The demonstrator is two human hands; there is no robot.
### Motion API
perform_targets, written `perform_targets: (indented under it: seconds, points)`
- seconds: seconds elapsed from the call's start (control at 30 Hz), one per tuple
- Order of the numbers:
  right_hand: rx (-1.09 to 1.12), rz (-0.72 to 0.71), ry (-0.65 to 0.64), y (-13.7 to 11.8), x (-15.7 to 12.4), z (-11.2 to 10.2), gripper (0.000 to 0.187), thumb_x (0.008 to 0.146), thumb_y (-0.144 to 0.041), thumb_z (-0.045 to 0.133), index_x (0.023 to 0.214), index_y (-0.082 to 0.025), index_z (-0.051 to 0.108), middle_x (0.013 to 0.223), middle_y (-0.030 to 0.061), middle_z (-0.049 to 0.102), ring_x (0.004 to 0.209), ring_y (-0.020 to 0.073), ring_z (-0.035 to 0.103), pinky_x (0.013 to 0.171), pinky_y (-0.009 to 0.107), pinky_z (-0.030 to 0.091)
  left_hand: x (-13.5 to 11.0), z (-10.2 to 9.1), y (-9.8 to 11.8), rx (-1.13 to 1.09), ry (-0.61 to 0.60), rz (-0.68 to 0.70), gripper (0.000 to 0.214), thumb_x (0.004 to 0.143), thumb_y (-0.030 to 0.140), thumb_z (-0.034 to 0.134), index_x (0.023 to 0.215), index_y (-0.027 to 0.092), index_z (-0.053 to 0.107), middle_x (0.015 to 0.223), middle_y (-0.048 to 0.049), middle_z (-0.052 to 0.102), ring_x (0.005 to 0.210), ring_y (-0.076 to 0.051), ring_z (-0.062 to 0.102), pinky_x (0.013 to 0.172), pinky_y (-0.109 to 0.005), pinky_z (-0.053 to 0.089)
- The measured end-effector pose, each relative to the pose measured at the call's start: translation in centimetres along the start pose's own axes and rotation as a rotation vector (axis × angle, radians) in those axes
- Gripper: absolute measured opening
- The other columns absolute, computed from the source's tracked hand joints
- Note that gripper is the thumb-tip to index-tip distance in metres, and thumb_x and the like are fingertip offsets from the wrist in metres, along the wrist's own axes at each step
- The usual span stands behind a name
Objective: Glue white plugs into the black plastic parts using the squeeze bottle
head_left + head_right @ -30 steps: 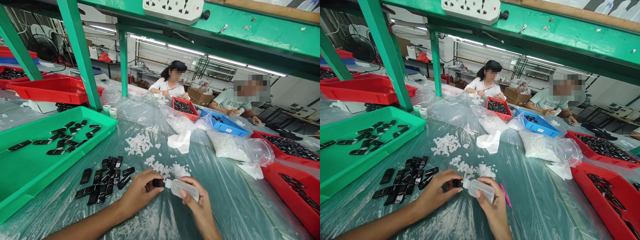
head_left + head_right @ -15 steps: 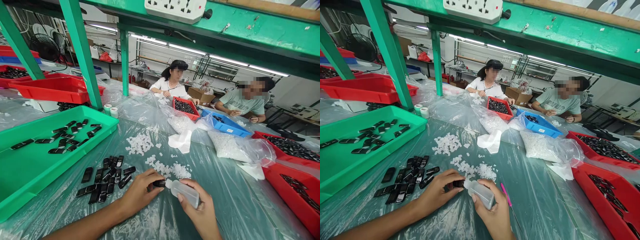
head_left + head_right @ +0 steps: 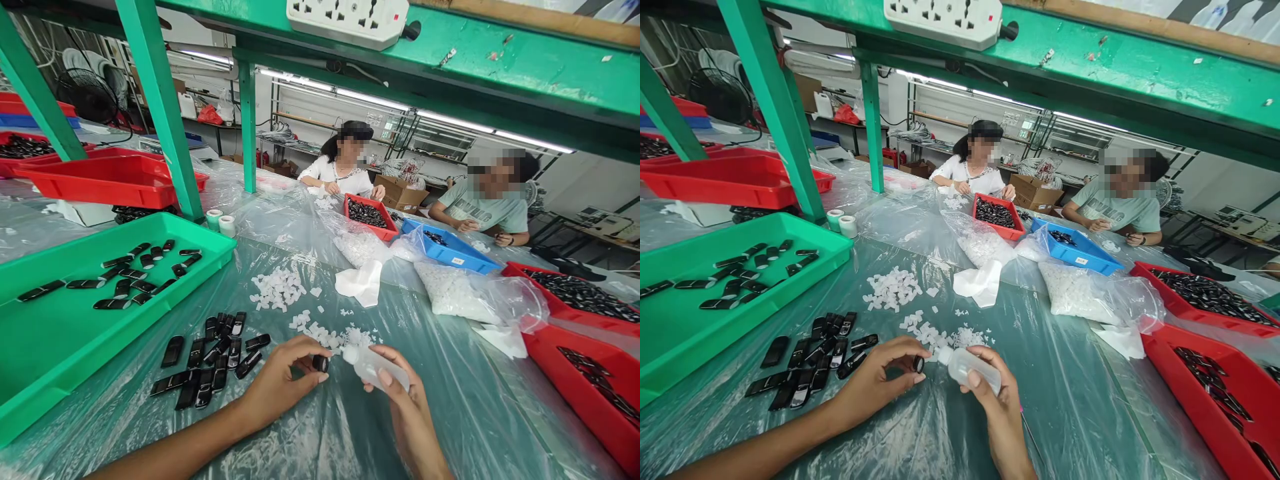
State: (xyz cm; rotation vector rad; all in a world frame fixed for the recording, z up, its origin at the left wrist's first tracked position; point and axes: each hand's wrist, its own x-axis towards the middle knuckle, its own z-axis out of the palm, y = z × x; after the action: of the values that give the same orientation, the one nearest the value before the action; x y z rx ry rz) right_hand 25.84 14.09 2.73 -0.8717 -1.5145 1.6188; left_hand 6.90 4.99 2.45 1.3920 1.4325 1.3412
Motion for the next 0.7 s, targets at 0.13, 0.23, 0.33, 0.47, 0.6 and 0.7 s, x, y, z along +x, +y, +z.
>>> perform_targets:
  seconds: [0.13, 0.23, 0.33, 0.47, 0.6, 0.7]
  points:
    - [0.078, 0.008, 0.107, 0.1, 0.8, -1.1, 0.046, 0.075, -0.042, 0.063, 0.116, -0.023, 0.055, 0.104, 0.0055, 0.065, 0.095, 0.0242, 0.059, 0.084, 0.033, 0.044, -0.1, 0.1, 0.0, -0.040, 0.003, -0.011, 0.022, 0.081, 0.025, 0.060, 0.103, 0.022, 0.064, 0.100, -0.0062, 0.058, 0.081, -0.017, 0.058, 0.073, -0.026, 0.049]
    - [0.020, -0.044, 0.219, -0.1, 1.9, -2.6, 0.048, 0.074, -0.039, 0.066, 0.117, -0.024, 0.052, 0.108, 0.0053, 0.065, 0.109, 0.0246, 0.053, 0.090, 0.034, 0.041, -0.1, 0.1, -0.1, -0.066, -0.001, -0.011, 0.020, 0.081, 0.023, 0.060, 0.101, 0.021, 0.064, 0.100, -0.0060, 0.058, 0.080, -0.016, 0.058, 0.072, -0.025, 0.050]
    - [-0.206, -0.107, 0.317, -0.1, 3.2, -4.9, 0.043, 0.072, -0.040, 0.066, 0.110, -0.023, 0.053, 0.112, 0.0060, 0.064, 0.106, 0.0240, 0.055, 0.089, 0.035, 0.042, -0.2, 0.2, -0.1, -0.075, -0.014, -0.020, 0.018, 0.081, 0.022, 0.060, 0.099, 0.020, 0.063, 0.100, -0.0061, 0.057, 0.078, -0.015, 0.058, 0.071, -0.024, 0.050]
    - [-0.676, -0.043, 0.413, 0.5, 4.5, -8.4, 0.047, 0.067, -0.047, 0.065, 0.103, -0.021, 0.053, 0.103, 0.0087, 0.067, 0.092, 0.0274, 0.061, 0.080, 0.040, 0.045, -0.2, 0.2, -0.1, -0.059, -0.049, -0.036, 0.018, 0.081, 0.023, 0.059, 0.099, 0.020, 0.063, 0.102, -0.0063, 0.057, 0.080, -0.016, 0.057, 0.073, -0.024, 0.050]
    - [-0.799, 0.045, 0.400, 0.9, 4.9, -10.2, 0.044, 0.064, -0.047, 0.067, 0.097, -0.021, 0.053, 0.089, 0.0094, 0.070, 0.079, 0.0285, 0.064, 0.069, 0.038, 0.046, -0.2, 0.2, -0.1, -0.042, -0.061, -0.028, 0.021, 0.081, 0.022, 0.058, 0.102, 0.021, 0.064, 0.100, -0.0060, 0.058, 0.082, -0.016, 0.057, 0.075, -0.025, 0.050]
    - [-0.864, 0.090, 0.373, 0.9, 5.0, -10.9, 0.042, 0.063, -0.048, 0.066, 0.092, -0.022, 0.053, 0.082, 0.0077, 0.070, 0.074, 0.0277, 0.065, 0.063, 0.035, 0.045, -0.2, 0.2, -0.1, -0.045, -0.070, -0.022, 0.025, 0.081, 0.020, 0.058, 0.105, 0.022, 0.064, 0.100, -0.0057, 0.058, 0.083, -0.016, 0.057, 0.074, -0.025, 0.049]
